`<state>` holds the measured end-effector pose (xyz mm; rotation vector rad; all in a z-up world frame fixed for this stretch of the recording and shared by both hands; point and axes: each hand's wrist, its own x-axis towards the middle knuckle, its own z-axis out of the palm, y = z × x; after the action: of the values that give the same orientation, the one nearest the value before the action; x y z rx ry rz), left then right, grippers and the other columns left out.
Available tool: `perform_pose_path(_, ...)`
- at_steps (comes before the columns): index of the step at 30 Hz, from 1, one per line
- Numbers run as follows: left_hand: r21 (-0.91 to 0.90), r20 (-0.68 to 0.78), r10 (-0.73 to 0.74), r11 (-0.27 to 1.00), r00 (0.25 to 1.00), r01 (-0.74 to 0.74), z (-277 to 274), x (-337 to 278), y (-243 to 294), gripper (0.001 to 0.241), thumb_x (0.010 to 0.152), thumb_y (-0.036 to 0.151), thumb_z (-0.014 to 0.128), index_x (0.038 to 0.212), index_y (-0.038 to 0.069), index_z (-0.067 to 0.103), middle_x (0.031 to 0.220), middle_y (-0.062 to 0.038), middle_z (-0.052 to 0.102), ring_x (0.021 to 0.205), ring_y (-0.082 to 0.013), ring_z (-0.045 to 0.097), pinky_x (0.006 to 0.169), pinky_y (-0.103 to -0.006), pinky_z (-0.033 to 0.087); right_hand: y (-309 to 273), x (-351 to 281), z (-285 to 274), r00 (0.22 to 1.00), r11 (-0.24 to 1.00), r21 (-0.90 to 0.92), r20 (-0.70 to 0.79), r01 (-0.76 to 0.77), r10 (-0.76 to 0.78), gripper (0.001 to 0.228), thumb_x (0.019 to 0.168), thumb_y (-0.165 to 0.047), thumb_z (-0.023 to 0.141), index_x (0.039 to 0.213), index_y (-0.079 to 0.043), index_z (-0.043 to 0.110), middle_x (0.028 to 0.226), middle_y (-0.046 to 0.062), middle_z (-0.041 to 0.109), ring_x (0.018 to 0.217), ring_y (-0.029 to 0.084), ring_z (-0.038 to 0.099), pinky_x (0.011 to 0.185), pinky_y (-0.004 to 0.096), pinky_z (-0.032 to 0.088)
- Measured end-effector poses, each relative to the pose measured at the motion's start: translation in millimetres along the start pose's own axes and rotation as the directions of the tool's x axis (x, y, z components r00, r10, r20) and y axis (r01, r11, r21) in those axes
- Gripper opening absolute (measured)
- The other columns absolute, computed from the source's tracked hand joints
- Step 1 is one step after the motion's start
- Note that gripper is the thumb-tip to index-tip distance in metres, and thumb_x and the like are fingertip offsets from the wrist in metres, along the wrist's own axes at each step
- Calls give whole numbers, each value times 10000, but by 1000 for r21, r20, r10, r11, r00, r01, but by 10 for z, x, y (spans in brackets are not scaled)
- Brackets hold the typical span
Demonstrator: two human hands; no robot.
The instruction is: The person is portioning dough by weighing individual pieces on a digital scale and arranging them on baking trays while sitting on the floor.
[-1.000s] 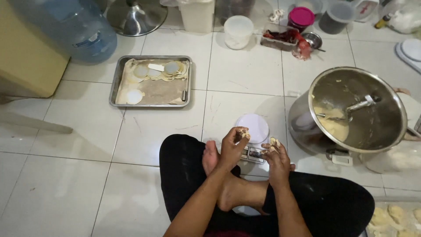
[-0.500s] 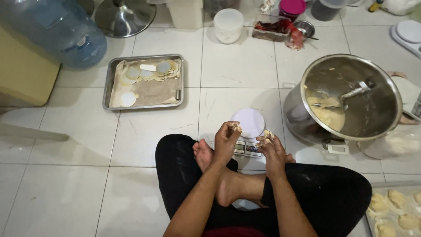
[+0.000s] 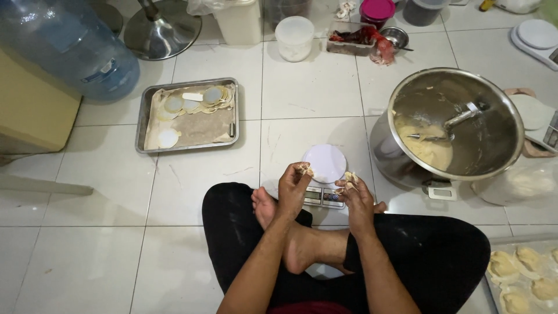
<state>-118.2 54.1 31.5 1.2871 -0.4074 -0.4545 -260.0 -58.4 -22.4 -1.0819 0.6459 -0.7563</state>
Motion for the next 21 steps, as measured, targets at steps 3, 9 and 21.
perform_pose_path(3,13,0,12,1000,1000,-12,20,8,20,210,916,30,733,1124,43,701,915,-29,664,907,-114,618,865,-327,532,-32,0,12,1000,1000,0,-8,-14,14,359,1042,-145,510,1392,-67,529,1113,178,722,922,190,695,762,287,571)
perform_pose_path(9,22,17,11,1000,1000,-11,26,52,-80,201,931,44,738,1125,40,688,933,-41,669,948,-123,616,889,-347,524,1,41,-13,999,1000,5,-15,-29,29,374,1034,-158,512,1393,-57,529,1116,168,716,921,177,684,751,256,556)
perform_pose_path(21,49,21,2,999,1000,-3,64,80,-37,211,923,31,732,1129,43,689,947,-49,688,953,-126,626,894,-357,534,-64,51,21,999,999,20,-16,-33,34,384,1036,-146,497,1403,-36,532,1123,175,718,931,179,681,762,253,553)
